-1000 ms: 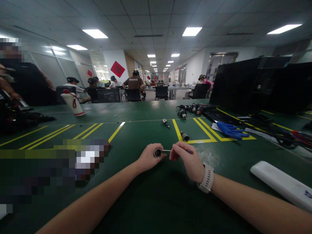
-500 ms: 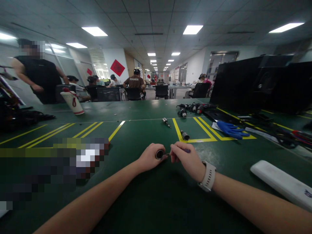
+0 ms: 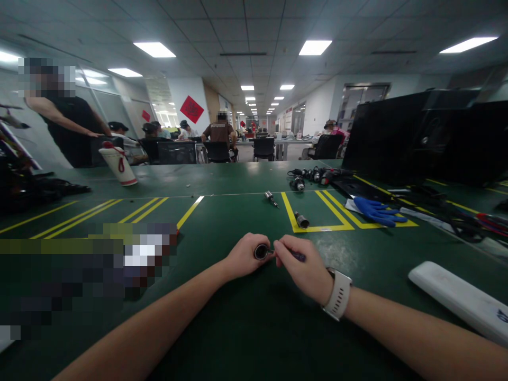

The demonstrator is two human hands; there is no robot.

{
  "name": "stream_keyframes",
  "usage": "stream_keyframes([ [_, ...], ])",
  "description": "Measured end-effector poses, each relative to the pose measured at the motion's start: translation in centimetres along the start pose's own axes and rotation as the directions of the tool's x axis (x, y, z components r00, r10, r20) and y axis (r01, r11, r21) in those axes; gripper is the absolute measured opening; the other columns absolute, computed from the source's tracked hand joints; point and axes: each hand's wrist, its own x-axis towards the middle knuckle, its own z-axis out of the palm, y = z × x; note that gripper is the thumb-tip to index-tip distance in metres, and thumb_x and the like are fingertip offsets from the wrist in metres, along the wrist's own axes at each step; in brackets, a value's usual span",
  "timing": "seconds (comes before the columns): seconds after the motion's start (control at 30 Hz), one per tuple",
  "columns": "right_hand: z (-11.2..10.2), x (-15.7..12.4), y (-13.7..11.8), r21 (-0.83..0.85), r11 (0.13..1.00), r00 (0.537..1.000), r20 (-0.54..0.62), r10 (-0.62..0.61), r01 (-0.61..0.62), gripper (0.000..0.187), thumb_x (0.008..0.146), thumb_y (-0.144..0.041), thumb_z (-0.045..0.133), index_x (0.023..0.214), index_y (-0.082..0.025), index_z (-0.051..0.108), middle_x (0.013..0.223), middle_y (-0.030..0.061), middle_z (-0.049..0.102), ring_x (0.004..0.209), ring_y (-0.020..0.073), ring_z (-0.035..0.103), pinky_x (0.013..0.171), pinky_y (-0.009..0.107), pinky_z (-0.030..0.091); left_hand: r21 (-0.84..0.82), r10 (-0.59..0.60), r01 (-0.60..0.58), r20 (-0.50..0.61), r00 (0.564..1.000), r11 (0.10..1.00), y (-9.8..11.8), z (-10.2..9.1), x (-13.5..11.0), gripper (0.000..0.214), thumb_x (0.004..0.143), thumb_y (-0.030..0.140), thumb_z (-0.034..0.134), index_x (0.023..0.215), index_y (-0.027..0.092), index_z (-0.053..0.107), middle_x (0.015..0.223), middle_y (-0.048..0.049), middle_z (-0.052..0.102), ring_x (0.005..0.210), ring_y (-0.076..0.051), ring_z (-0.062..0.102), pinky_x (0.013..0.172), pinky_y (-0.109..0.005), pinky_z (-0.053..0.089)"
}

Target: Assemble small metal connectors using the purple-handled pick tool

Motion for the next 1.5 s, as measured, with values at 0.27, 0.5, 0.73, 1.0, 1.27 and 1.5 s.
stream_keyframes([
  [0.27,0.2,0.64,0.82,0.353,0.903,0.964,-0.011,0.266,-0.245,0.031,0.083,-0.032,0.048,0.056,-0.018,0.054,0.048,-0.0016,0.051,0.048,0.0126,0.048,0.048,0.026,0.036,0.019,-0.015,0.015,0.004,1.0,1.0,-0.05,-0.04,-0.03,0.01,0.072,0.024,0.061,0.066,0.017,0.055,0.065,0.0028,0.057,0.064,-0.014,0.052,0.068,-0.029,0.04],
  [0.5,0.15,0.31,0.47,0.265,0.949,0.982,-0.033,0.186,-0.17,0.032,0.084,-0.032,0.047,0.057,-0.017,0.054,0.05,-0.0015,0.052,0.049,0.0115,0.048,0.05,0.024,0.038,0.002,-0.043,0.043,-0.02,0.999,0.999,-0.29,0.05,0.05,0.014,0.073,0.026,0.06,0.064,0.017,0.052,0.063,0.0041,0.053,0.06,-0.012,0.05,0.063,-0.027,0.039],
  [0.73,0.18,-0.1,0.15,0.185,0.974,0.99,-0.007,0.138,-0.134,0.032,0.087,-0.032,0.043,0.061,-0.017,0.054,0.057,-0.0007,0.053,0.056,0.013,0.05,0.054,0.026,0.04,-0.039,-0.07,0.068,-0.041,0.997,0.997,-0.67,0.11,0.07,0.015,0.075,0.028,0.058,0.068,0.017,0.051,0.063,0.0039,0.053,0.06,-0.012,0.05,0.056,-0.023,0.04],
  [1.0,0.12,-0.15,-0.07,-0.038,0.999,0.999,0.032,0.021,-0.02,0.032,0.088,-0.028,0.042,0.059,-0.017,0.054,0.06,-0.0002,0.053,0.058,0.013,0.05,0.056,0.027,0.038,-0.001,-0.042,0.042,-0.017,0.999,0.999,-0.2,0.02,0.07,0.016,0.074,0.027,0.059,0.063,0.017,0.053,0.061,0.0043,0.053,0.059,-0.012,0.05,0.063,-0.026,0.04],
  [1.27,0.1,0.38,0.56,0.257,0.943,0.976,0.025,0.214,-0.213,0.032,0.086,-0.032,0.044,0.059,-0.017,0.053,0.054,-0.0003,0.053,0.053,0.0127,0.05,0.052,0.026,0.039,0.022,-0.052,0.052,-0.018,0.998,0.998,-0.15,-0.07,0.01,0.014,0.074,0.025,0.059,0.064,0.017,0.053,0.063,0.0038,0.054,0.061,-0.012,0.05,0.064,-0.026,0.041],
  [1.5,0.36,0.08,0.81,0.228,0.96,0.985,-0.021,0.172,-0.163,0.032,0.086,-0.033,0.044,0.059,-0.017,0.053,0.054,-0.0011,0.053,0.053,0.0123,0.049,0.053,0.025,0.039,0.028,-0.069,0.07,-0.014,0.997,0.997,-0.31,0.04,0.06,0.015,0.075,0.027,0.058,0.065,0.017,0.052,0.062,0.0036,0.053,0.06,-0.012,0.05,0.058,-0.024,0.04],
])
